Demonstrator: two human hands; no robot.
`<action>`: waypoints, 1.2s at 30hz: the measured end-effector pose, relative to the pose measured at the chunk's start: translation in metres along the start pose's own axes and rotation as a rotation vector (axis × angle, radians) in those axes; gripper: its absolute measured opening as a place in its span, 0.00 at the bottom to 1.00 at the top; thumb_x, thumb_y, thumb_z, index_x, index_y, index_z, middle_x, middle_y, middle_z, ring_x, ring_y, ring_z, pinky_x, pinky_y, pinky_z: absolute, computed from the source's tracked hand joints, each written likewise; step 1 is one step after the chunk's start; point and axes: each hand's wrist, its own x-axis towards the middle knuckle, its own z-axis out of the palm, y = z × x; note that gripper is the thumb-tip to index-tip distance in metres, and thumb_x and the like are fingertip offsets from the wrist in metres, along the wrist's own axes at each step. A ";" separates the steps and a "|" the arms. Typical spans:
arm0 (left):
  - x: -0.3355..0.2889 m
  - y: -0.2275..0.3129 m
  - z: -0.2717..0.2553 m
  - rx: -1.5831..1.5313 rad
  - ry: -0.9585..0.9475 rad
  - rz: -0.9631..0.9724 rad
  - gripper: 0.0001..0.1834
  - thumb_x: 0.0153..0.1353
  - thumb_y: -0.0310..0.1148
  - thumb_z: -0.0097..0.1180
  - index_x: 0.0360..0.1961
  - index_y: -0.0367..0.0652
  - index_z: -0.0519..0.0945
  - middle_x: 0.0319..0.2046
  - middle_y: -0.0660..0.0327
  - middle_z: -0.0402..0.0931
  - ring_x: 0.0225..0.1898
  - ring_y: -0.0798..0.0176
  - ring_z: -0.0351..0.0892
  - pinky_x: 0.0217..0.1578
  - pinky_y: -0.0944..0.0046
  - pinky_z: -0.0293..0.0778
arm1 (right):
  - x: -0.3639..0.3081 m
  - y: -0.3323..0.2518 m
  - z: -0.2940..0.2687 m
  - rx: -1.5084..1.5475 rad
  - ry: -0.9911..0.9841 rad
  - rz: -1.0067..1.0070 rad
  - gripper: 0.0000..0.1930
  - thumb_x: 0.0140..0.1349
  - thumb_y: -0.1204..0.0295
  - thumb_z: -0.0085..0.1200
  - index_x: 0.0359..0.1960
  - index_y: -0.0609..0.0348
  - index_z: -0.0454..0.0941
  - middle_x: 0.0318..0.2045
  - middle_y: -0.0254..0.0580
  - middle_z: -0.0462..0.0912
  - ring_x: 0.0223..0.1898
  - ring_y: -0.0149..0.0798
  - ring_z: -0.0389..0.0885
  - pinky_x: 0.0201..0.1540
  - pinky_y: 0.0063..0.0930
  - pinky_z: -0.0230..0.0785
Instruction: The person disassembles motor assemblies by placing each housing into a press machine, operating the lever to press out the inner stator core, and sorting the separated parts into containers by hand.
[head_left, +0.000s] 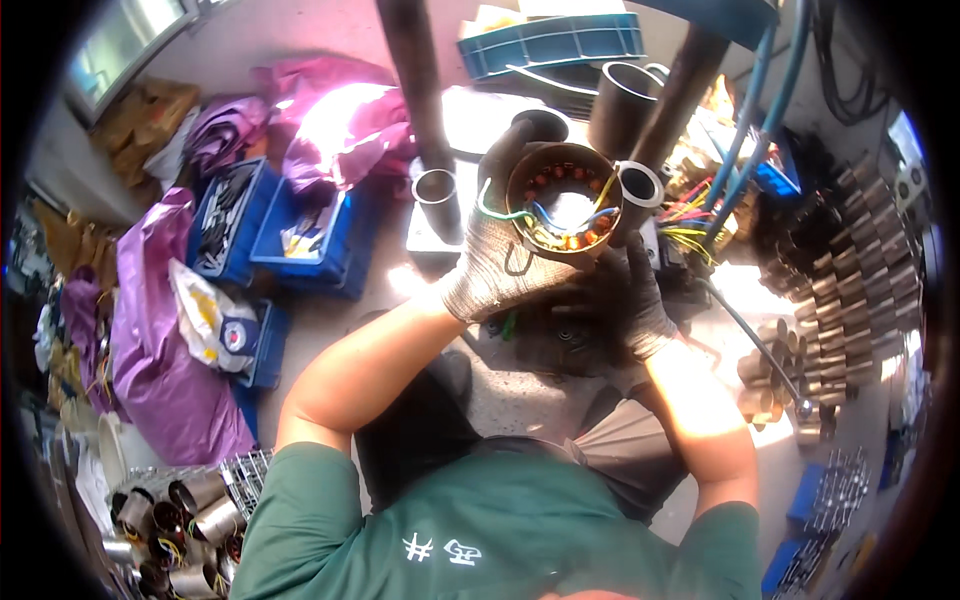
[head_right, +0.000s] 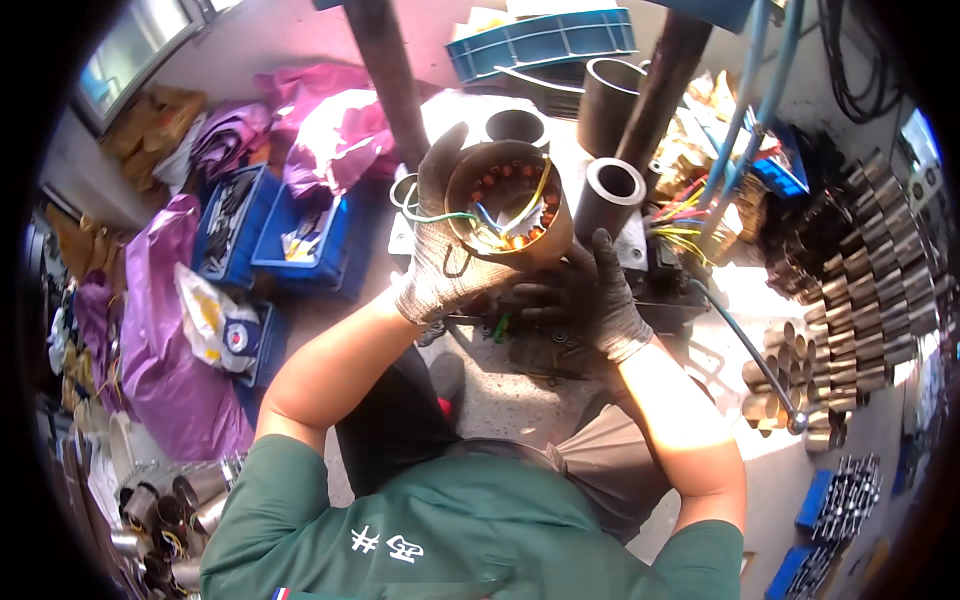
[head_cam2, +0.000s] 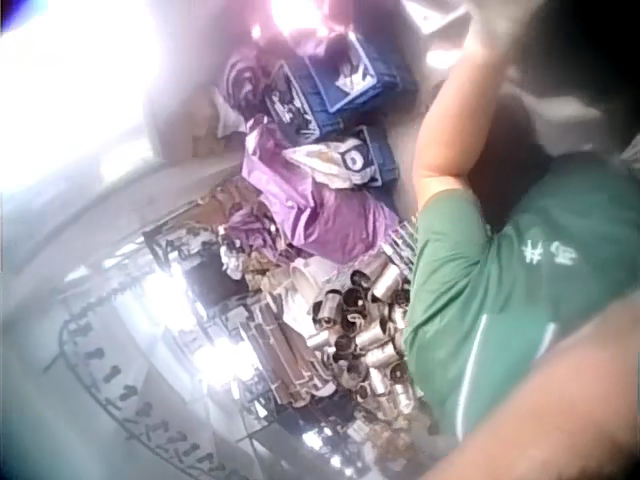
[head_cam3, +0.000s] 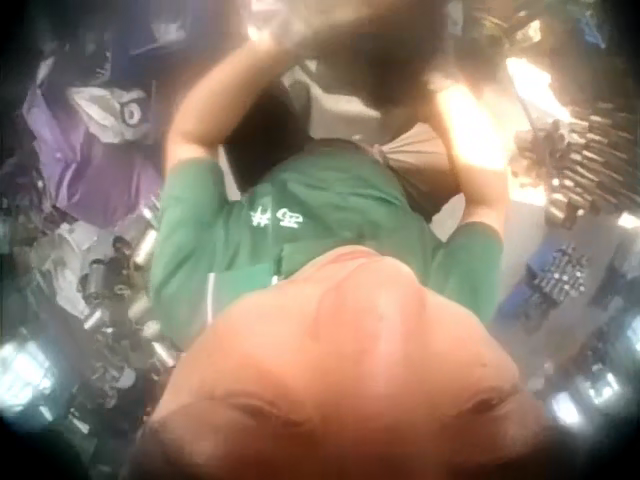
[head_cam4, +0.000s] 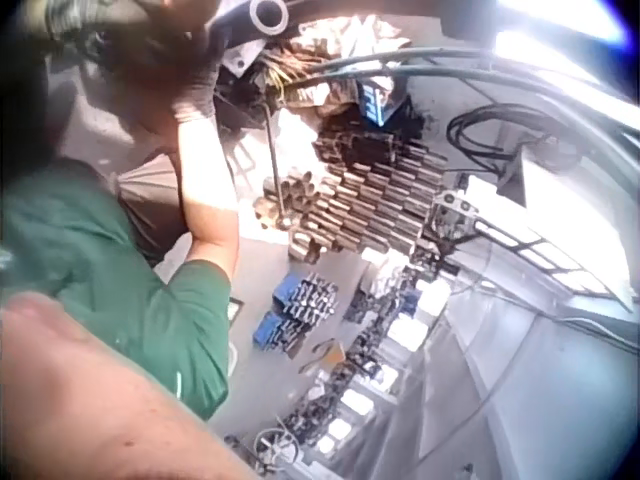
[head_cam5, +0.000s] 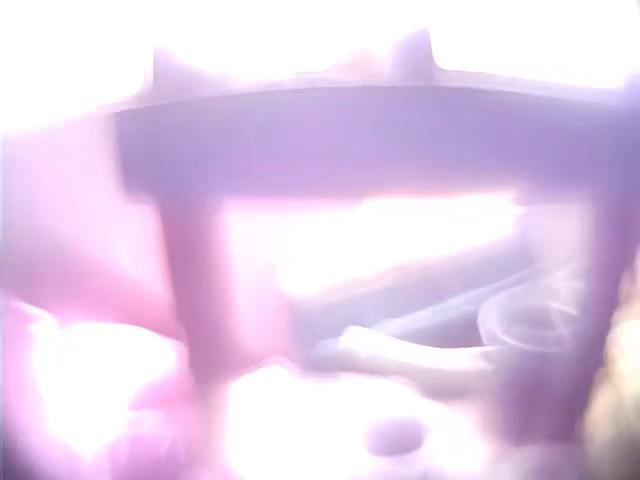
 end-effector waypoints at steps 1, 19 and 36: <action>-0.004 0.003 0.012 -0.062 0.050 -0.018 0.66 0.48 0.34 0.83 0.78 0.42 0.45 0.63 0.50 0.73 0.65 0.51 0.77 0.68 0.50 0.71 | 0.000 0.000 -0.007 0.050 -0.016 -0.008 0.58 0.62 0.18 0.33 0.80 0.51 0.55 0.69 0.57 0.73 0.57 0.62 0.82 0.61 0.60 0.76; -0.040 -0.018 0.061 -1.198 0.010 -0.625 0.69 0.49 0.18 0.75 0.82 0.57 0.39 0.68 0.48 0.67 0.68 0.49 0.72 0.65 0.50 0.76 | 0.004 -0.024 -0.023 0.542 0.171 -0.307 0.45 0.71 0.36 0.39 0.77 0.60 0.58 0.74 0.57 0.65 0.73 0.57 0.65 0.77 0.55 0.58; -0.051 -0.051 0.080 -0.045 -0.793 -0.198 0.21 0.64 0.42 0.62 0.57 0.49 0.81 0.52 0.46 0.84 0.50 0.40 0.85 0.51 0.46 0.81 | 0.112 -0.134 -0.012 -0.177 0.527 -0.579 0.40 0.60 0.50 0.70 0.65 0.65 0.70 0.53 0.53 0.81 0.50 0.50 0.85 0.51 0.42 0.85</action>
